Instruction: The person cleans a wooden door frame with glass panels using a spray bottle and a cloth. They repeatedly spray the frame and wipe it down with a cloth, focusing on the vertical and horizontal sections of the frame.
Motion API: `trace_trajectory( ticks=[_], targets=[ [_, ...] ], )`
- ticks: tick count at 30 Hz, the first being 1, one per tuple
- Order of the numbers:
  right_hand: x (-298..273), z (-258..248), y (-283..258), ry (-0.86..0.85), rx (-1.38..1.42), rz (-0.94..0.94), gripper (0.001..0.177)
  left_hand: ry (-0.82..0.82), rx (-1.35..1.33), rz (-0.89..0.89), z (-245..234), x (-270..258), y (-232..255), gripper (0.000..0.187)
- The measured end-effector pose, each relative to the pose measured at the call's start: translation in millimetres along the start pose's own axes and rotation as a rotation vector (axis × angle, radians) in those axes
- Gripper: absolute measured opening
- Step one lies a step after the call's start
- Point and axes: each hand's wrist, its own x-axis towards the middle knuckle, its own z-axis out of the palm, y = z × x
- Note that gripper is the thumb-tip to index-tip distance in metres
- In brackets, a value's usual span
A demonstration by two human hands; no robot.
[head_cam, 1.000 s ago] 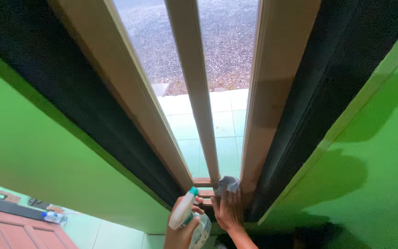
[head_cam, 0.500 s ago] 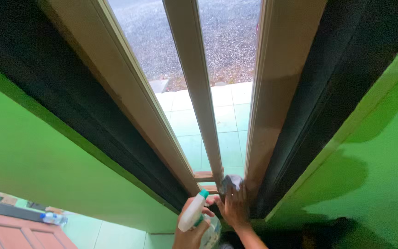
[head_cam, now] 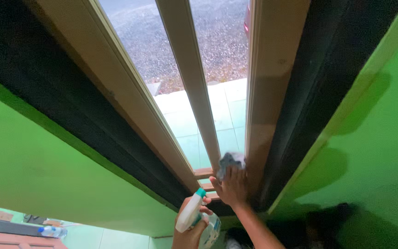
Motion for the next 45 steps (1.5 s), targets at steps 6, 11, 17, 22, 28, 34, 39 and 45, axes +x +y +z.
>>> trace_trajectory(
  ticks=[6,11,17,22,28,34,39,45],
  targets=[
    [-48,2,1,0.155,0.151,-0.090,0.086,0.006,-0.016,-0.031,-1,-13,15,0.060],
    [13,-89,-58,0.392,0.218,-0.198,0.087,0.022,-0.053,0.021,-4,-13,57,0.060],
    [76,-228,-114,0.565,0.302,-0.347,0.077,0.055,-0.067,0.023,1,-18,136,0.058],
    [10,-205,-114,0.398,0.227,-0.206,0.079,0.005,-0.086,0.131,9,-19,195,0.058],
    [8,-231,-136,0.300,0.205,-0.111,0.090,0.027,-0.060,0.110,15,-20,236,0.055],
    [116,-357,-179,0.697,0.243,-0.400,0.078,-0.005,-0.061,0.085,13,-25,265,0.056],
    [77,-309,-157,0.567,-0.004,-0.305,0.088,0.080,-0.087,-0.001,14,-20,265,0.060],
    [27,-275,-136,0.352,0.175,-0.191,0.092,0.058,-0.042,0.041,23,-14,287,0.059]
  ],
)
